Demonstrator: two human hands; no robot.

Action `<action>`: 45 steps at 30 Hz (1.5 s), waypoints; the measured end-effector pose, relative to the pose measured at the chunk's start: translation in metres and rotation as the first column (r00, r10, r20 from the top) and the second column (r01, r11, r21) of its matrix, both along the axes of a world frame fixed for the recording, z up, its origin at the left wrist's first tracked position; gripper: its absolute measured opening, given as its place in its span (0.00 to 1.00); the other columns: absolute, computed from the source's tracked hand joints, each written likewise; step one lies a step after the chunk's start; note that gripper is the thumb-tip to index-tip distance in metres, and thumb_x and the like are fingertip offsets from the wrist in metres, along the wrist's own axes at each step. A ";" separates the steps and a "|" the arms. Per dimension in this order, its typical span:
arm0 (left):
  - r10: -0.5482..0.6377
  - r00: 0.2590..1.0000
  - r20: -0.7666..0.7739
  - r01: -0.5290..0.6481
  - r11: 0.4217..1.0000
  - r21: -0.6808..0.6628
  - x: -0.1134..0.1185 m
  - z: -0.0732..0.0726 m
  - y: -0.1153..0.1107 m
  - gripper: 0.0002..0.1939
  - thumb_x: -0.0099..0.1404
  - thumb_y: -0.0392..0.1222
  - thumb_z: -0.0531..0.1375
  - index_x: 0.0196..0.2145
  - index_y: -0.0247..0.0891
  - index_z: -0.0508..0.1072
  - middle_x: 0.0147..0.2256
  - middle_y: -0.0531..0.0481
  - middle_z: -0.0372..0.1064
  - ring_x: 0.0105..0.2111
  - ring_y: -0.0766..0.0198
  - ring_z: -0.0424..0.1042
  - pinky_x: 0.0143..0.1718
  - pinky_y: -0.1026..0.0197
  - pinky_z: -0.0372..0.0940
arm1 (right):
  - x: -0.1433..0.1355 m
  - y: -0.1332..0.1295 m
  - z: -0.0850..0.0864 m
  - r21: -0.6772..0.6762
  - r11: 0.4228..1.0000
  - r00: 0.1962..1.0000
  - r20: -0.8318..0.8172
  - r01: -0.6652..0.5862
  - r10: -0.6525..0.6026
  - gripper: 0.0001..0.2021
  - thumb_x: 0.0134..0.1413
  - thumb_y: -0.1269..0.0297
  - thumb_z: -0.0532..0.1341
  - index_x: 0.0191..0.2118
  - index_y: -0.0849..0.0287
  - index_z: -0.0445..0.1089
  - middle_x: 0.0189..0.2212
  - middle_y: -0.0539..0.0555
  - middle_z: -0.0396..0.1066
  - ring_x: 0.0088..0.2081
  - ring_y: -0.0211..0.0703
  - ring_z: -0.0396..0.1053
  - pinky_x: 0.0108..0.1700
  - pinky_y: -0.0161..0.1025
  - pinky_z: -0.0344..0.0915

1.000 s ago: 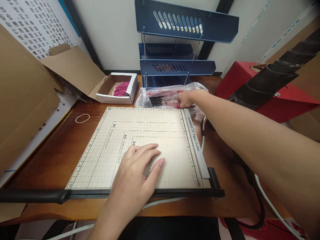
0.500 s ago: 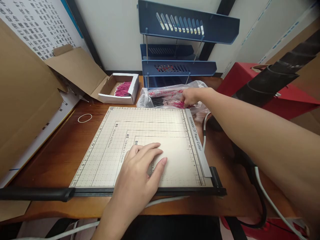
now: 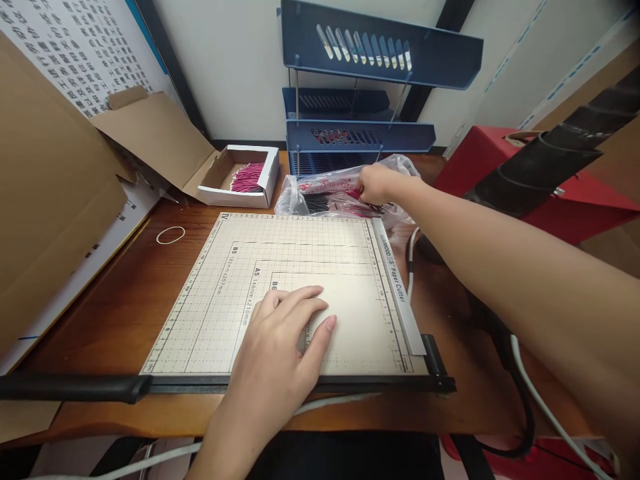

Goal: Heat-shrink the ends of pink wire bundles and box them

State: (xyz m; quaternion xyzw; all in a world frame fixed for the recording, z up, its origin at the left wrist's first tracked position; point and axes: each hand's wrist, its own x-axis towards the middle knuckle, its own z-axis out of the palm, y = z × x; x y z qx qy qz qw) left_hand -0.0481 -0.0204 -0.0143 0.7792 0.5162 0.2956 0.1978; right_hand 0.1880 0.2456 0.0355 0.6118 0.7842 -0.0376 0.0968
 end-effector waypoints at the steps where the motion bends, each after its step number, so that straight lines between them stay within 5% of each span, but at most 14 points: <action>1: 0.001 1.000 0.002 -0.001 1.000 -0.003 0.000 0.000 0.000 0.10 0.77 0.46 0.56 0.45 0.45 0.77 0.56 0.50 0.76 0.51 0.50 0.70 0.53 0.39 0.68 | -0.002 0.000 0.002 0.029 1.000 1.000 -0.015 0.003 -0.003 0.07 0.55 0.70 0.65 0.38 0.67 0.79 0.34 0.61 0.73 0.44 0.49 0.73 0.53 0.46 0.68; 7: 0.015 1.000 0.008 -0.015 1.000 -0.010 0.001 0.001 -0.002 0.10 0.77 0.45 0.55 0.46 0.43 0.76 0.55 0.50 0.76 0.51 0.52 0.69 0.53 0.43 0.67 | -0.016 -0.017 0.045 0.148 0.989 0.992 -0.123 -0.013 0.031 0.14 0.56 0.66 0.66 0.45 0.69 0.80 0.36 0.59 0.75 0.44 0.45 0.72 0.51 0.41 0.66; 9: 0.044 0.999 0.007 -0.044 0.999 -0.009 0.001 0.001 -0.002 0.09 0.76 0.45 0.56 0.46 0.43 0.76 0.55 0.50 0.76 0.51 0.52 0.70 0.53 0.43 0.68 | -0.022 -0.039 0.061 0.131 0.990 0.984 -0.166 -0.045 0.067 0.18 0.60 0.60 0.62 0.47 0.71 0.79 0.36 0.54 0.74 0.40 0.36 0.70 0.47 0.36 0.64; 12: 0.160 0.987 0.006 -0.160 0.987 0.008 0.002 -0.001 -0.001 0.14 0.75 0.48 0.57 0.53 0.41 0.74 0.55 0.46 0.75 0.54 0.50 0.70 0.54 0.43 0.68 | -0.034 -0.085 0.070 0.025 0.987 0.962 -0.225 -0.156 0.157 0.10 0.51 0.62 0.71 0.39 0.60 0.82 0.28 0.49 0.73 0.30 0.34 0.67 0.36 0.34 0.62; 14: 0.228 0.973 -0.017 -0.227 0.973 0.048 0.002 -0.003 0.000 0.24 0.75 0.51 0.57 0.62 0.36 0.69 0.57 0.41 0.73 0.57 0.47 0.69 0.56 0.42 0.68 | -0.043 -0.117 0.064 -0.084 0.959 0.935 -0.262 -0.271 0.241 0.02 0.52 0.66 0.69 0.32 0.58 0.80 0.22 0.48 0.69 0.26 0.33 0.64 0.31 0.34 0.59; 15: 0.238 0.970 -0.040 -0.235 0.970 0.069 0.003 -0.004 0.000 0.28 0.75 0.53 0.56 0.65 0.33 0.65 0.59 0.38 0.72 0.59 0.46 0.69 0.57 0.42 0.67 | -0.047 -0.132 0.059 -0.147 0.933 0.920 -0.274 -0.327 0.279 0.06 0.55 0.67 0.67 0.28 0.59 0.78 0.19 0.48 0.66 0.23 0.32 0.60 0.29 0.35 0.56; 20: 0.162 0.970 -0.183 -0.141 0.982 0.122 0.006 -0.005 -0.002 0.35 0.77 0.56 0.53 0.69 0.25 0.60 0.65 0.34 0.67 0.65 0.43 0.65 0.64 0.40 0.64 | -0.055 -0.174 0.039 -0.252 0.910 0.933 -0.230 -0.331 0.276 0.11 0.48 0.76 0.61 0.19 0.61 0.63 0.16 0.48 0.60 0.17 0.31 0.50 0.22 0.36 0.44; 27: 0.247 0.928 -0.280 -0.201 0.962 0.183 0.010 -0.011 -0.007 0.30 0.77 0.55 0.51 0.62 0.28 0.71 0.67 0.35 0.64 0.68 0.41 0.62 0.65 0.35 0.62 | -0.048 -0.184 0.024 -0.170 0.940 0.936 -0.247 -0.295 0.249 0.07 0.49 0.76 0.61 0.28 0.58 0.74 0.22 0.51 0.69 0.22 0.35 0.59 0.24 0.36 0.47; 33: 0.318 0.913 -0.255 -0.274 0.942 0.192 0.011 -0.012 -0.010 0.30 0.77 0.54 0.52 0.62 0.26 0.72 0.64 0.36 0.68 0.67 0.43 0.64 0.65 0.38 0.65 | -0.027 -0.204 0.005 0.070 0.945 0.834 -0.452 -0.320 0.316 0.11 0.58 0.68 0.64 0.45 0.53 0.79 0.40 0.52 0.77 0.40 0.42 0.73 0.40 0.37 0.65; 39: 0.282 0.888 -0.362 -0.221 0.954 0.202 0.016 -0.009 -0.011 0.30 0.77 0.54 0.51 0.63 0.28 0.70 0.66 0.37 0.65 0.68 0.39 0.62 0.66 0.32 0.62 | 0.001 -0.264 -0.029 0.491 0.870 0.765 -0.573 0.035 0.293 0.10 0.64 0.63 0.64 0.49 0.54 0.74 0.51 0.51 0.75 0.53 0.42 0.72 0.57 0.43 0.67; 45: 0.171 0.880 -0.443 -0.114 0.982 0.151 0.023 -0.004 -0.009 0.39 0.77 0.58 0.49 0.71 0.21 0.55 0.72 0.31 0.50 0.73 0.40 0.51 0.69 0.33 0.56 | -0.001 -0.302 -0.065 0.452 0.831 0.729 -0.679 0.325 0.085 0.17 0.65 0.56 0.63 0.56 0.56 0.71 0.57 0.55 0.71 0.58 0.46 0.70 0.60 0.48 0.67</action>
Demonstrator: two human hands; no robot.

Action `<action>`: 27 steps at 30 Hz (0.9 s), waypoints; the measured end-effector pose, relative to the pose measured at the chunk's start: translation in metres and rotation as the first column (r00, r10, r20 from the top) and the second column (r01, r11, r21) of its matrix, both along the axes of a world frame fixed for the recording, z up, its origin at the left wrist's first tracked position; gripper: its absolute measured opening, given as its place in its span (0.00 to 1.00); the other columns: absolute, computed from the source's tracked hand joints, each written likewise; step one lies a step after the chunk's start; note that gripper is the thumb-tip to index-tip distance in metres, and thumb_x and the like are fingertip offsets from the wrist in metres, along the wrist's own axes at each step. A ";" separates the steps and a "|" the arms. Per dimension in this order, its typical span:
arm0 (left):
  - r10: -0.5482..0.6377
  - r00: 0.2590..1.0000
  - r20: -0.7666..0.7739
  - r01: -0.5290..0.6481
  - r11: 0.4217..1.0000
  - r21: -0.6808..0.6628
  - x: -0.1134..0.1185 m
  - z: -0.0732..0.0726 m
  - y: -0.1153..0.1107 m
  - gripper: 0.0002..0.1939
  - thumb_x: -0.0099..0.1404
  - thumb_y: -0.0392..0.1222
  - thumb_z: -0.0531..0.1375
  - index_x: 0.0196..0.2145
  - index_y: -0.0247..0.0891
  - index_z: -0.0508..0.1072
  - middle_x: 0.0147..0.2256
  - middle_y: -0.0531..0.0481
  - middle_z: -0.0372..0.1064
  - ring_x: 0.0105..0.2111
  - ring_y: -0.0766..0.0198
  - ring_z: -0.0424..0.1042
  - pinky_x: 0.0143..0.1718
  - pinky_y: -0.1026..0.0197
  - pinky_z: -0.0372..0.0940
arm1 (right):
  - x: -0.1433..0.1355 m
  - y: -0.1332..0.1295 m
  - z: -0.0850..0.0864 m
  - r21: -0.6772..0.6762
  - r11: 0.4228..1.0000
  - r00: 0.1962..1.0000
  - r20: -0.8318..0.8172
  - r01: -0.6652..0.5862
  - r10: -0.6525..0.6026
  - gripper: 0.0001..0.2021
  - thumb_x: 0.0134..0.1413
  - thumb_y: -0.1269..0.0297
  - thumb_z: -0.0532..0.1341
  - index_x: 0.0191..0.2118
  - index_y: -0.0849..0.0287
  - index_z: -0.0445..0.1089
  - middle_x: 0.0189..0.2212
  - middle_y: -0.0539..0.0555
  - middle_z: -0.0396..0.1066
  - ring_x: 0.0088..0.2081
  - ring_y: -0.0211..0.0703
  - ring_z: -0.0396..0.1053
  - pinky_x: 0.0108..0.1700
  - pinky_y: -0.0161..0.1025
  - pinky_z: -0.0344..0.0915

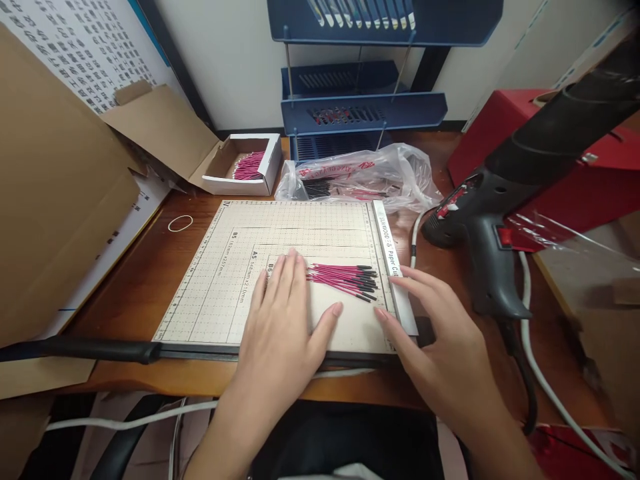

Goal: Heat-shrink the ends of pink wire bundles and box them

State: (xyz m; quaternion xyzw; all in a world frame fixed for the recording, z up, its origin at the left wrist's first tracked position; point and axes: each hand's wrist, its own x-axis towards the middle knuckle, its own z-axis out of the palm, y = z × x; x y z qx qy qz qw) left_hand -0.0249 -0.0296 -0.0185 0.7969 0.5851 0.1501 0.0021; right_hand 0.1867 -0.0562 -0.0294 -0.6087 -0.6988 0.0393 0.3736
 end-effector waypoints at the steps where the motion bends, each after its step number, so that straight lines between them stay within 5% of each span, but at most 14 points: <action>1: -0.024 1.000 -0.004 0.025 1.000 0.009 0.002 0.003 0.001 0.39 0.78 0.56 0.49 0.73 0.21 0.51 0.73 0.32 0.47 0.73 0.42 0.50 0.70 0.34 0.55 | -0.002 -0.001 -0.003 0.003 1.000 0.999 -0.031 0.022 -0.022 0.18 0.65 0.55 0.63 0.56 0.56 0.70 0.57 0.56 0.71 0.58 0.46 0.70 0.60 0.48 0.67; 7: -0.295 0.954 -0.057 0.294 0.955 -0.027 0.015 0.012 0.006 0.28 0.80 0.52 0.49 0.70 0.35 0.62 0.72 0.48 0.55 0.72 0.49 0.54 0.73 0.37 0.49 | -0.005 0.004 -0.009 -0.005 0.999 0.994 -0.095 0.044 -0.044 0.19 0.65 0.55 0.62 0.57 0.57 0.70 0.60 0.57 0.70 0.61 0.48 0.69 0.62 0.48 0.67; 15: -0.275 0.961 -0.020 0.275 0.961 0.007 0.033 0.006 -0.002 0.28 0.81 0.50 0.46 0.70 0.33 0.63 0.70 0.46 0.60 0.70 0.49 0.58 0.72 0.40 0.53 | -0.004 0.004 -0.016 -0.036 0.998 0.998 0.038 0.050 -0.049 0.18 0.68 0.56 0.58 0.58 0.52 0.72 0.65 0.55 0.65 0.63 0.53 0.68 0.61 0.54 0.69; 27: -0.269 0.963 -0.022 0.270 0.959 0.083 0.018 0.001 -0.006 0.27 0.80 0.50 0.48 0.66 0.32 0.67 0.68 0.48 0.62 0.69 0.49 0.61 0.72 0.42 0.50 | -0.006 0.001 -0.015 0.023 0.999 0.999 0.019 0.030 -0.030 0.10 0.66 0.65 0.61 0.51 0.52 0.73 0.64 0.53 0.67 0.62 0.49 0.70 0.60 0.50 0.69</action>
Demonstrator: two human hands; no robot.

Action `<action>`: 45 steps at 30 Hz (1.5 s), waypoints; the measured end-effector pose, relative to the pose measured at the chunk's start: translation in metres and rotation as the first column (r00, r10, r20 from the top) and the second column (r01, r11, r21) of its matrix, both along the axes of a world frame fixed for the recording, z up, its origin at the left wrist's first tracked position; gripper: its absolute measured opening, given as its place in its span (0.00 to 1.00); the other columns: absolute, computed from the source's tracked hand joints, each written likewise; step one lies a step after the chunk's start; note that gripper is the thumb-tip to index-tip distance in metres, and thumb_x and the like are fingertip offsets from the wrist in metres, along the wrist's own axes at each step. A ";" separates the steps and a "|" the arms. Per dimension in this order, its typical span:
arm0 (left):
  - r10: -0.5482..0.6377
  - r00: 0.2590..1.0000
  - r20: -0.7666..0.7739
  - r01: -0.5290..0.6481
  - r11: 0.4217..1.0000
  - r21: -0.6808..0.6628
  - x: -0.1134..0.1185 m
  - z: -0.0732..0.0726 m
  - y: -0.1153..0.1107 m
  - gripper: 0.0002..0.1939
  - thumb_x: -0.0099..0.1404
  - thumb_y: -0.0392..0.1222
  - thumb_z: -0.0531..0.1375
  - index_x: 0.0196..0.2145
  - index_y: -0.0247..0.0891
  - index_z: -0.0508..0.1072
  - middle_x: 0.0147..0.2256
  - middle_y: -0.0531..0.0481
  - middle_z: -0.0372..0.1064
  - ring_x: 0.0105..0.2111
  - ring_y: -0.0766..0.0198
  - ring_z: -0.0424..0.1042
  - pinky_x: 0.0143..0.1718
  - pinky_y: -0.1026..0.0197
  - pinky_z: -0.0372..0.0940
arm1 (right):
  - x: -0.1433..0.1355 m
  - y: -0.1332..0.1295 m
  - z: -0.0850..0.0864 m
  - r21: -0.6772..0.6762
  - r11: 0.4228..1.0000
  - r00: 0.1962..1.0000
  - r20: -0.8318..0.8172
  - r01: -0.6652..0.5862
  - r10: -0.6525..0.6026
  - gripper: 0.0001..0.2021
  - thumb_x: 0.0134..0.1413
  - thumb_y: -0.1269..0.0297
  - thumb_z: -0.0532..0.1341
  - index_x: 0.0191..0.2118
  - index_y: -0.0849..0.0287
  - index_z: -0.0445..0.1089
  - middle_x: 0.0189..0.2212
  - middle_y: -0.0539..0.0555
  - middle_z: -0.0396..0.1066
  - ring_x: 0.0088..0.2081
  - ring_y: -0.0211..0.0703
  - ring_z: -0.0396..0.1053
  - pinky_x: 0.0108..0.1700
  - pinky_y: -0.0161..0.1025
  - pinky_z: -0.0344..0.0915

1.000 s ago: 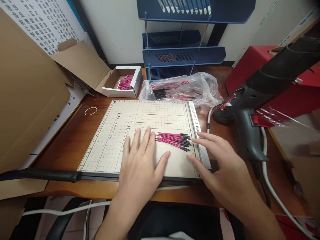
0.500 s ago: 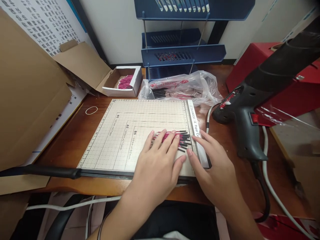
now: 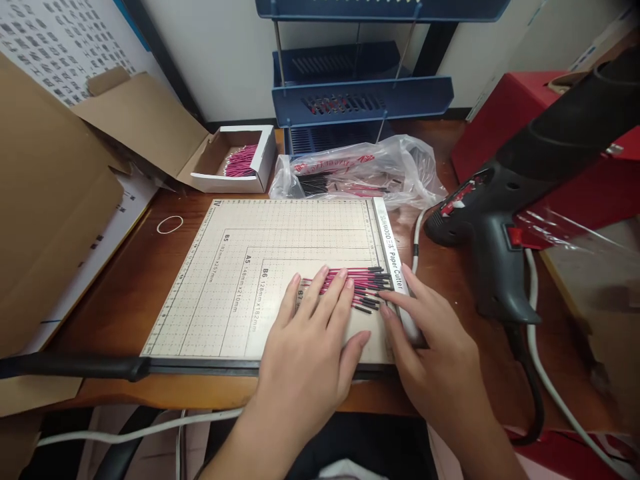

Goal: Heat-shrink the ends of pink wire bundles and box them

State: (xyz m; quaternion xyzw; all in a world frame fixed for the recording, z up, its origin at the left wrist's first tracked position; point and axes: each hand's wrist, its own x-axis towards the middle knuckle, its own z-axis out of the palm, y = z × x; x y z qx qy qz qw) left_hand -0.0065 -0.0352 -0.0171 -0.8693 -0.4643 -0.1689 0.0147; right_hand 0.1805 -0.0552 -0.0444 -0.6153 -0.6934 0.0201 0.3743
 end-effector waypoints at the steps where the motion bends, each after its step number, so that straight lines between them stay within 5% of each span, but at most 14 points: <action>1: -0.009 1.000 0.001 0.009 1.000 -0.003 0.001 0.000 0.000 0.27 0.80 0.50 0.48 0.67 0.32 0.67 0.69 0.49 0.62 0.69 0.49 0.61 0.72 0.43 0.50 | 0.000 0.000 0.000 -0.007 1.000 1.000 -0.001 -0.006 0.006 0.11 0.66 0.66 0.60 0.51 0.52 0.73 0.65 0.53 0.66 0.62 0.48 0.69 0.61 0.49 0.69; 9: -0.055 0.998 -0.002 0.055 0.998 -0.021 -0.001 0.002 0.004 0.28 0.78 0.52 0.51 0.67 0.34 0.67 0.69 0.51 0.60 0.69 0.52 0.60 0.75 0.51 0.32 | -0.004 0.002 0.007 -0.046 0.999 1.000 -0.013 0.021 -0.022 0.18 0.65 0.69 0.60 0.60 0.56 0.68 0.64 0.58 0.67 0.62 0.47 0.70 0.62 0.47 0.70; 15: -0.097 0.994 0.052 0.097 0.995 -0.002 0.004 0.005 0.010 0.26 0.77 0.50 0.54 0.65 0.32 0.70 0.69 0.50 0.61 0.70 0.50 0.57 0.76 0.50 0.30 | -0.006 0.003 0.010 -0.070 0.997 0.998 0.062 0.021 -0.017 0.20 0.66 0.70 0.59 0.62 0.56 0.67 0.66 0.59 0.64 0.63 0.49 0.69 0.60 0.50 0.72; 20: -0.148 0.989 0.006 0.148 0.986 -0.073 0.006 0.005 0.011 0.33 0.76 0.55 0.54 0.69 0.31 0.63 0.72 0.47 0.55 0.72 0.52 0.54 0.75 0.50 0.26 | -0.006 0.003 0.013 -0.145 0.989 0.996 0.082 0.034 -0.022 0.22 0.69 0.68 0.55 0.66 0.57 0.62 0.67 0.59 0.62 0.65 0.48 0.67 0.60 0.50 0.74; 25: -0.129 0.992 -0.001 0.128 0.988 -0.086 0.006 0.004 0.009 0.31 0.78 0.55 0.52 0.70 0.33 0.63 0.72 0.49 0.55 0.71 0.51 0.55 0.75 0.49 0.23 | -0.006 0.004 0.013 -0.181 0.982 0.998 -0.014 0.051 -0.055 0.20 0.70 0.66 0.54 0.65 0.54 0.64 0.67 0.56 0.64 0.66 0.45 0.66 0.64 0.49 0.71; 37: -0.150 0.986 0.074 0.155 0.986 -0.062 0.003 -0.001 0.003 0.30 0.79 0.53 0.49 0.70 0.32 0.62 0.71 0.47 0.59 0.72 0.51 0.54 0.75 0.44 0.33 | -0.005 0.005 0.010 -0.244 0.966 0.970 -0.200 0.090 -0.141 0.21 0.68 0.58 0.54 0.63 0.54 0.68 0.63 0.55 0.68 0.63 0.49 0.69 0.64 0.54 0.70; 45: -0.196 0.979 0.057 0.202 0.970 -0.135 0.001 0.001 0.001 0.26 0.80 0.52 0.48 0.68 0.40 0.65 0.70 0.50 0.60 0.72 0.47 0.54 0.74 0.33 0.41 | -0.007 0.011 0.013 -0.284 0.952 0.949 -0.254 0.112 -0.187 0.23 0.67 0.56 0.57 0.64 0.54 0.68 0.61 0.57 0.70 0.59 0.53 0.73 0.60 0.56 0.72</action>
